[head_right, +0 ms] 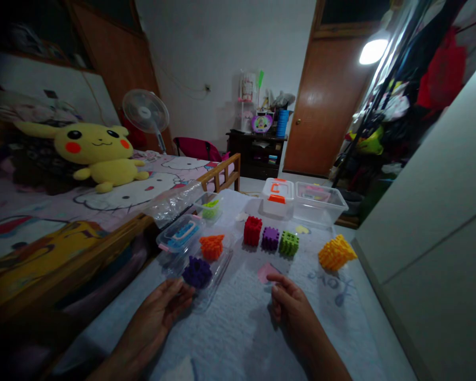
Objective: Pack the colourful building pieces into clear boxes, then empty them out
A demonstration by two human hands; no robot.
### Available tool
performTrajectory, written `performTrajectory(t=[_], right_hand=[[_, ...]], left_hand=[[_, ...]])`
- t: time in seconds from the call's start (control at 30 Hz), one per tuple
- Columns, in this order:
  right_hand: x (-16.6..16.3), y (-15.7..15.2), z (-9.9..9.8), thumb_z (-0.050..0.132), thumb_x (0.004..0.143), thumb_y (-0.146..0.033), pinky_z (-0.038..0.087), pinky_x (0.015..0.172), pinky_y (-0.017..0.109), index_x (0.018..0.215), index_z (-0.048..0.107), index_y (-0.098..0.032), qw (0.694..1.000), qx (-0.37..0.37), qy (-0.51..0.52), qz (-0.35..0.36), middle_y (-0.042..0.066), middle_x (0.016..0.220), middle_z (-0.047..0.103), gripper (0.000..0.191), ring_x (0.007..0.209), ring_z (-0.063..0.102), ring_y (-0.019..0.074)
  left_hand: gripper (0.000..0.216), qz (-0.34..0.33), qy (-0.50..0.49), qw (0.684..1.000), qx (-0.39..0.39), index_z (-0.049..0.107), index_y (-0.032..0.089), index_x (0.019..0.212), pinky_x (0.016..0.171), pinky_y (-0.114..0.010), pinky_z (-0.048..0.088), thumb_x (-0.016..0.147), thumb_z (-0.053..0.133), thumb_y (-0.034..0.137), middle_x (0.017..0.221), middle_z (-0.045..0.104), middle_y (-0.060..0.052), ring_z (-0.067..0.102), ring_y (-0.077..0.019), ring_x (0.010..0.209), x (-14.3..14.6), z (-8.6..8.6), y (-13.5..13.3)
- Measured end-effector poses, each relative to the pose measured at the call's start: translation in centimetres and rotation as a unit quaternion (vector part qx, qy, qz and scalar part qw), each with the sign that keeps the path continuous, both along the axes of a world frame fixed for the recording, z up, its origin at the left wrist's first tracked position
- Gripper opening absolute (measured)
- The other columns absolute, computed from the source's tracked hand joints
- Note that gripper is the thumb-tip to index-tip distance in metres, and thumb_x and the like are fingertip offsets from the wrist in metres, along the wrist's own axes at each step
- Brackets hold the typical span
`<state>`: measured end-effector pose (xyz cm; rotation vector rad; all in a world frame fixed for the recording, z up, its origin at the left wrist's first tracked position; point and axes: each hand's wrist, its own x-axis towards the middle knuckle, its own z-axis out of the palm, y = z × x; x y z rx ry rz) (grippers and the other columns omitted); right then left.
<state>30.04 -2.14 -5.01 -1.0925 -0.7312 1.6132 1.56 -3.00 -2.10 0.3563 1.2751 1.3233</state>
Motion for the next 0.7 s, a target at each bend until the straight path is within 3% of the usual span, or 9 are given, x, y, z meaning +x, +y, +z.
performTrajectory(t=[0.17,0.3,0.4,0.47,0.53,0.57,0.6,0.67,0.7], right_hand=[[-0.1,0.0,0.2,0.081,0.065,-0.042,0.026,0.039,0.02,0.101,0.062,-0.017,1.0,0.0,-0.004,0.002,-0.009,0.048,0.045,0.048,0.039,0.038,0.0064],[-0.1,0.0,0.2,0.081,0.066,-0.043,0.029,0.04,0.02,0.101,0.061,-0.017,1.0,-0.004,-0.001,0.005,-0.009,0.048,0.045,0.048,0.04,0.039,0.0067],[0.0,0.0,0.1,0.08,0.067,-0.042,0.029,0.041,0.019,0.103,0.061,-0.017,1.0,-0.007,0.003,-0.003,-0.009,0.048,0.046,0.047,0.041,0.039,0.0064],[0.0,0.1,0.0,0.081,0.067,-0.041,0.028,0.041,0.019,0.102,0.061,-0.017,1.0,-0.005,0.008,-0.005,-0.009,0.048,0.046,0.047,0.041,0.039,0.0061],[0.0,0.2,0.0,0.081,0.067,-0.041,0.028,0.041,0.019,0.101,0.06,-0.017,1.0,-0.002,0.014,-0.001,-0.009,0.048,0.046,0.046,0.041,0.039,0.0062],[-0.1,0.3,-0.1,0.081,0.067,-0.041,0.029,0.041,0.019,0.101,0.06,-0.017,1.0,0.0,0.016,0.0,-0.009,0.048,0.045,0.046,0.041,0.039,0.0064],[-0.1,0.3,-0.1,0.08,0.067,-0.041,0.029,0.041,0.02,0.101,0.06,-0.018,1.0,0.002,0.017,0.0,-0.009,0.048,0.046,0.046,0.041,0.039,0.0067],[-0.2,0.3,-0.1,0.08,0.066,-0.041,0.031,0.04,0.02,0.101,0.059,-0.018,1.0,0.005,0.014,-0.002,-0.009,0.05,0.046,0.046,0.042,0.04,0.0071],[-0.3,0.2,-0.1,0.08,0.066,-0.042,0.031,0.04,0.02,0.101,0.059,-0.019,1.0,0.005,0.008,-0.001,-0.009,0.051,0.045,0.046,0.042,0.04,0.0073]], left_hand=[[0.005,-0.026,0.009,1.0,-0.009,0.059,0.013,0.084,0.063,-0.026,0.059,0.085,0.064,0.013,0.076,0.068,-0.005,0.07,-0.0169,0.07,-0.7,-0.6,-0.5],[0.024,-0.057,0.017,0.998,-0.012,0.059,0.016,0.083,0.064,-0.03,0.058,0.077,0.074,0.034,0.076,0.068,-0.004,0.069,-0.0198,0.07,-1.9,-1.3,-1.5],[0.043,-0.111,0.056,0.991,0.045,0.055,0.017,0.067,0.055,-0.025,0.05,0.073,0.071,0.057,0.06,0.06,0.0,0.06,-0.0146,0.055,-2.9,-1.8,-2.7],[0.05,-0.181,0.118,0.972,0.097,0.051,0.017,0.059,0.05,-0.022,0.043,0.075,0.064,0.063,0.049,0.051,0.003,0.049,-0.0105,0.046,-3.2,-2.1,-3.3],[0.047,-0.287,0.19,0.928,0.139,0.051,0.018,0.059,0.05,-0.021,0.038,0.077,0.063,0.06,0.048,0.048,0.004,0.044,-0.0091,0.046,-2.6,-2.6,-3.5],[0.042,-0.357,0.223,0.893,0.161,0.053,0.018,0.061,0.051,-0.02,0.038,0.077,0.063,0.055,0.051,0.049,0.004,0.044,-0.0092,0.048,-1.9,-3.0,-3.5],[0.036,-0.428,0.251,0.848,0.186,0.055,0.018,0.063,0.051,-0.02,0.037,0.076,0.065,0.049,0.055,0.051,0.004,0.045,-0.0094,0.051,-0.9,-3.4,-3.3],[0.02,-0.573,0.294,0.727,0.24,0.06,0.02,0.067,0.05,-0.019,0.035,0.075,0.066,0.037,0.061,0.055,0.004,0.047,-0.01,0.054,2.0,-4.2,-2.5],[0.015,-0.59,0.301,0.706,0.25,0.061,0.02,0.065,0.049,-0.02,0.033,0.072,0.068,0.032,0.059,0.055,0.004,0.046,-0.01,0.053,3.8,-4.6,-2.0]])
